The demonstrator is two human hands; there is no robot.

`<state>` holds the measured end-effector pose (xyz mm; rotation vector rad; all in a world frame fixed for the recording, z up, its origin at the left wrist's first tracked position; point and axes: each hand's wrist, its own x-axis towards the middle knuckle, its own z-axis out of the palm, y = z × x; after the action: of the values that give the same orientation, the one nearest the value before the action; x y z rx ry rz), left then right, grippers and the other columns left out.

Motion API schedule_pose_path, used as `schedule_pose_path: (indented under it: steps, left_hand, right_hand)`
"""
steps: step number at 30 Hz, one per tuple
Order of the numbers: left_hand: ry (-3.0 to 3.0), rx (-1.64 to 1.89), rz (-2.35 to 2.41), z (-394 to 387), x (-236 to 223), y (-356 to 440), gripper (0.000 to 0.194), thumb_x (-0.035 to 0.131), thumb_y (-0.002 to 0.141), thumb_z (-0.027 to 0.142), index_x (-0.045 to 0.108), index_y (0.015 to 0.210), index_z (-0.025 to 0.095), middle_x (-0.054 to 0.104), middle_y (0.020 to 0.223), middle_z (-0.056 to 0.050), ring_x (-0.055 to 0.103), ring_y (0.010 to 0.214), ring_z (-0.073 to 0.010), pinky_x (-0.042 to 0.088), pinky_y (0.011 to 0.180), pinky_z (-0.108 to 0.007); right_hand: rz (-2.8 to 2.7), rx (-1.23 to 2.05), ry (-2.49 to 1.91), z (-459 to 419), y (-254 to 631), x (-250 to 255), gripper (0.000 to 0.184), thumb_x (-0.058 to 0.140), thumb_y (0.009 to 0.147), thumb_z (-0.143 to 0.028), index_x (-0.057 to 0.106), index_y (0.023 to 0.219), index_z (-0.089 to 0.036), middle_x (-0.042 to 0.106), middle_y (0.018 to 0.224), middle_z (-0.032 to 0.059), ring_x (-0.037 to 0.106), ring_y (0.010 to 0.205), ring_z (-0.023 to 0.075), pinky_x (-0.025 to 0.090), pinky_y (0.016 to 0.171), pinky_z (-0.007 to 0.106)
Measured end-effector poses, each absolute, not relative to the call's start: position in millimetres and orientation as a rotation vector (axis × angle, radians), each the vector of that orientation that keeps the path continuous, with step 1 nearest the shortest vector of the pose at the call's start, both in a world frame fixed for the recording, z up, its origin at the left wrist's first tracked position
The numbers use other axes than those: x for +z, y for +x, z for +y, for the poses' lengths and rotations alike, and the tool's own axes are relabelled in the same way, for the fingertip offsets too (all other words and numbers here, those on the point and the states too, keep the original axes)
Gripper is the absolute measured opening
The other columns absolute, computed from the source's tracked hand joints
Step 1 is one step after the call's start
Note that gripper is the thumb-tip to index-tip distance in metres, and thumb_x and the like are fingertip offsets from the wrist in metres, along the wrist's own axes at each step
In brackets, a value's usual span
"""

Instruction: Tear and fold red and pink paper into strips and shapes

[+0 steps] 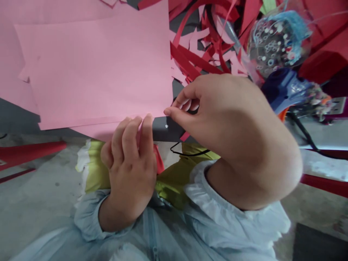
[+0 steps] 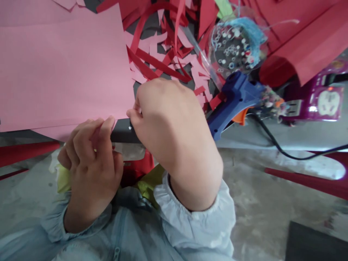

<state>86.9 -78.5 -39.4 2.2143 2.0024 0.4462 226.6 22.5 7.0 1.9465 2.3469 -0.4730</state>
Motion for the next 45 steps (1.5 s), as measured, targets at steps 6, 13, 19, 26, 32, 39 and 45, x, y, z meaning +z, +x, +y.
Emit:
schedule_pose_path:
  steps: [6,13,19,26,32,39,45]
  left_hand:
    - [2.359,0.394,2.002,-79,-40,86,0.058,0.056,0.089,0.011,0.053,0.145,0.024,0.059,0.138,-0.015,0.053,0.135,-0.0308,0.039,0.107,-0.044]
    - [2.333,0.318,2.005,-79,-37,88,0.060,0.053,0.092,0.010,0.049,0.147,0.032,0.059,0.143,-0.011,0.051,0.138,-0.0281,0.035,0.111,-0.045]
    - [2.443,0.318,1.897,-78,-37,92,0.055,0.045,0.094,0.009,0.046,0.149,0.015,0.061,0.144,-0.014,0.052,0.140,-0.0260,0.028,0.116,-0.043]
    - [2.372,0.344,1.897,-75,-37,100,0.057,0.045,0.095,0.009,0.043,0.151,0.017,0.059,0.146,-0.013,0.052,0.141,-0.0281,0.028,0.117,-0.044]
    - [2.371,0.348,1.949,-74,-39,106,0.059,0.047,0.093,0.007,0.044,0.151,0.018,0.060,0.145,-0.015,0.054,0.140,-0.0303,0.030,0.115,-0.046]
    - [2.412,0.357,1.972,-75,-43,107,0.059,0.045,0.093,0.008,0.044,0.151,0.017,0.060,0.145,-0.017,0.053,0.140,-0.0297,0.034,0.113,-0.044]
    - [2.392,0.350,1.958,-77,-42,108,0.060,0.048,0.091,0.011,0.043,0.151,0.012,0.058,0.146,-0.019,0.051,0.141,-0.0303,0.033,0.114,-0.042]
  right_hand:
    - [2.326,-0.439,1.927,22,226,5,0.017,0.057,0.091,-0.032,0.068,0.081,-0.022,0.072,0.084,0.0116,0.066,0.082,0.0286,0.046,0.073,0.039]
    - [2.353,-0.555,1.988,26,228,13,0.020,0.064,0.087,-0.027,0.065,0.067,-0.025,0.070,0.068,0.0055,0.062,0.067,0.0228,0.043,0.064,0.037]
    - [2.231,-0.750,2.267,31,246,32,0.030,0.072,0.083,-0.023,0.062,0.055,-0.025,0.055,0.047,-0.0012,0.055,0.054,0.0167,0.044,0.063,0.035]
    - [2.195,-0.778,2.273,29,250,28,0.031,0.071,0.082,-0.023,0.060,0.054,-0.026,0.058,0.050,0.0003,0.056,0.054,0.0186,0.045,0.064,0.037]
    - [2.328,-0.761,2.172,28,251,25,0.027,0.070,0.081,-0.018,0.060,0.057,-0.025,0.063,0.056,0.0011,0.057,0.056,0.0183,0.045,0.061,0.036]
    - [2.375,-0.739,1.999,30,237,9,0.015,0.065,0.085,-0.026,0.067,0.070,-0.024,0.073,0.074,0.0044,0.064,0.070,0.0223,0.043,0.065,0.037]
    - [2.394,-0.589,1.905,30,236,1,0.014,0.057,0.088,-0.027,0.067,0.078,-0.023,0.072,0.078,0.0050,0.062,0.070,0.0224,0.039,0.064,0.036]
